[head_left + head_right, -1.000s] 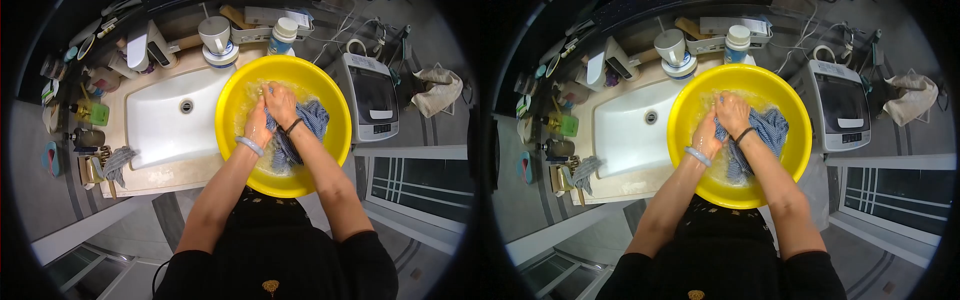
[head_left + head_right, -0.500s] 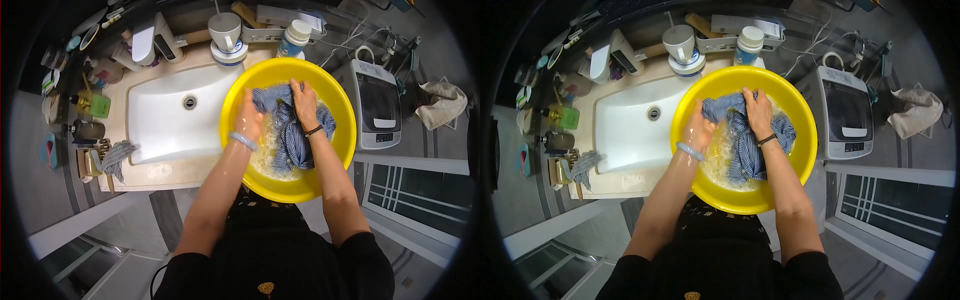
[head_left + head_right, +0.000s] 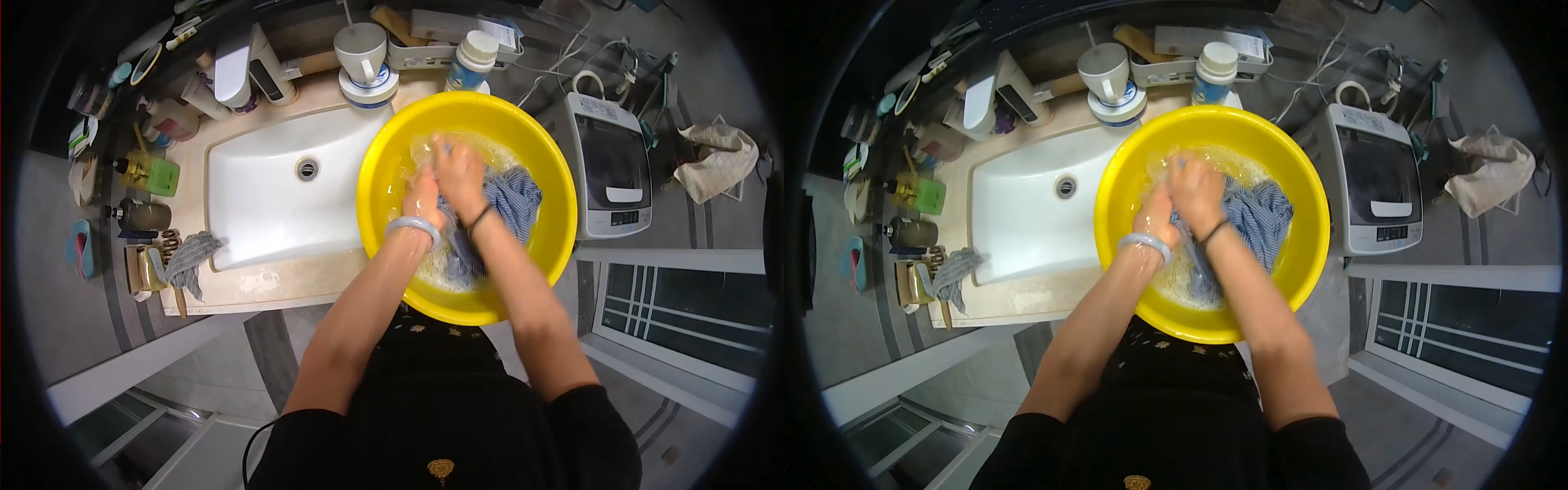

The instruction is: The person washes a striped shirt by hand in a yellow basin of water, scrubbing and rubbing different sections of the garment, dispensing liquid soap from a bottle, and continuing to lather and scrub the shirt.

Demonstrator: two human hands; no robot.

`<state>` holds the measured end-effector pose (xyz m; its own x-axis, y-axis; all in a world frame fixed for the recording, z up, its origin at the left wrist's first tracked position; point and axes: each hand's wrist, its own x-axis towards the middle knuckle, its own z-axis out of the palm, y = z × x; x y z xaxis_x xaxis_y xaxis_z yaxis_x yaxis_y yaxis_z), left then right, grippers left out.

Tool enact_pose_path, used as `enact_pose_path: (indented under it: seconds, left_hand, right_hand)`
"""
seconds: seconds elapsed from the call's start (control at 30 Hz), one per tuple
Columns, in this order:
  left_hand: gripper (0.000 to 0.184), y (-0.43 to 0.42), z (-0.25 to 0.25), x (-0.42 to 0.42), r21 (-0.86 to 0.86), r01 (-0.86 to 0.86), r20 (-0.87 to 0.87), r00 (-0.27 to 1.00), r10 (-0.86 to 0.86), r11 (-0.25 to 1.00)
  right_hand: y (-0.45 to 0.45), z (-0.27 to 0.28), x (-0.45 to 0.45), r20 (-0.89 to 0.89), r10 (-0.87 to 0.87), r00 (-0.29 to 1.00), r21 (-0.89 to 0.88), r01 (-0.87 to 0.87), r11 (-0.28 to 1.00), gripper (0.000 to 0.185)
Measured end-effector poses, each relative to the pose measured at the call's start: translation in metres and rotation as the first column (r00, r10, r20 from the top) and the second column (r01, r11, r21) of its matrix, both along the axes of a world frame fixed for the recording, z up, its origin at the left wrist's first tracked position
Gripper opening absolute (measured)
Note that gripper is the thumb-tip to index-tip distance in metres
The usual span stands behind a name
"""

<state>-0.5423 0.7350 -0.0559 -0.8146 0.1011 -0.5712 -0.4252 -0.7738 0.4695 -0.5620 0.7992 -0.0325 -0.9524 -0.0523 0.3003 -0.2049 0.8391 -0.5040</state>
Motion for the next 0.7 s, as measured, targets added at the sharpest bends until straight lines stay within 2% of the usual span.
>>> enact_pose_path:
  seconds: [0.07,0.13,0.17,0.2,0.23,0.27,0.3,0.33,0.37,0.4,0.43,0.47,0.5,0.53,0.57,0.6,0.67,0.7]
  left_hand:
    - [0.041,-0.001,0.013,0.003,0.003,0.057,-0.019,0.998,-0.057,0.998]
    - [0.027,0.001,0.002,0.0,0.115,0.022,-0.112,0.994,-0.009,0.993]
    - [0.029,-0.012,-0.052,0.0,-0.52,0.072,-0.477,0.802,-0.359,0.851]
    - [0.029,-0.016,-0.046,0.0,-0.518,0.066,-0.478,0.804,-0.353,0.853]
    - [0.028,-0.019,-0.033,0.005,-0.089,0.201,-0.448,0.866,-0.22,0.975]
    - [0.028,-0.021,-0.02,0.009,0.363,0.256,-0.353,0.928,-0.122,0.896]
    - [0.032,-0.021,-0.014,0.008,0.086,0.323,-0.468,0.848,-0.248,0.942]
    - [0.032,-0.016,0.0,0.006,0.082,0.332,-0.473,0.843,-0.256,0.94]
    - [0.036,-0.008,0.018,0.007,0.167,0.268,-0.387,0.903,-0.187,0.949]
    - [0.041,-0.002,0.032,0.009,0.246,0.191,-0.29,0.95,-0.116,0.95]
    - [0.046,0.001,0.039,0.009,0.232,0.213,-0.409,0.907,-0.103,0.949]
    - [0.046,-0.001,0.044,0.008,0.235,0.219,-0.409,0.906,-0.108,0.947]
    - [0.049,-0.007,0.05,0.008,0.065,0.384,-0.518,0.802,-0.298,0.921]
    - [0.053,-0.012,0.058,0.008,-0.123,0.513,-0.584,0.655,-0.48,0.849]
    - [0.049,-0.014,0.067,0.011,-0.15,0.521,-0.544,0.666,-0.51,0.84]
    - [0.049,-0.015,0.064,0.014,-0.151,0.521,-0.544,0.666,-0.51,0.84]
    - [0.033,-0.016,0.057,0.022,0.033,0.754,-0.385,0.615,-0.688,0.656]
    - [0.033,-0.016,0.055,0.024,0.034,0.754,-0.383,0.617,-0.688,0.656]
  right_hand:
    - [0.01,0.015,-0.011,0.073,-0.098,0.993,-0.124,0.106,0.987,0.025]
    - [-0.004,0.027,0.017,0.021,-0.091,0.996,-0.091,0.092,0.992,0.026]
    - [-0.019,0.039,0.042,-0.077,-0.01,0.997,-0.202,-0.006,0.979,0.025]
    - [-0.027,0.045,0.053,-0.182,0.053,0.982,-0.305,-0.107,0.946,0.024]
    - [-0.027,0.036,0.055,-0.248,0.05,0.968,-0.311,-0.129,0.942,0.019]
    - [-0.024,0.03,0.051,-0.243,0.043,0.969,-0.316,-0.121,0.941,0.019]
    - [-0.017,0.026,0.039,-0.147,-0.009,0.989,-0.356,-0.045,0.933,0.023]
    - [-0.007,0.025,0.021,-0.06,-0.059,0.996,-0.387,0.032,0.922,0.027]
    - [0.001,0.024,0.005,-0.143,-0.109,0.984,-0.277,0.066,0.959,0.031]
    - [0.007,0.032,-0.003,-0.145,-0.112,0.983,-0.276,0.069,0.959,0.031]
    - [0.013,0.046,-0.011,-0.032,-0.152,0.988,-0.418,0.125,0.9,0.034]
    - [0.019,0.056,-0.012,0.089,-0.173,0.981,-0.542,0.193,0.818,0.036]
    - [0.028,0.061,-0.011,0.092,-0.175,0.98,-0.539,0.197,0.819,0.036]
    - [0.038,0.065,-0.009,0.176,-0.043,0.983,-0.572,0.138,0.809,0.031]
    - [0.045,0.069,-0.008,0.25,0.09,0.964,-0.61,0.084,0.788,0.027]
    - [0.049,0.074,-0.004,0.249,0.091,0.964,-0.61,0.084,0.788,0.027]
    - [0.055,0.08,0.008,0.11,0.461,0.881,-0.845,-0.161,0.51,0.027]
    - [0.059,0.084,0.012,0.136,0.606,0.784,-0.942,-0.087,0.324,0.038]
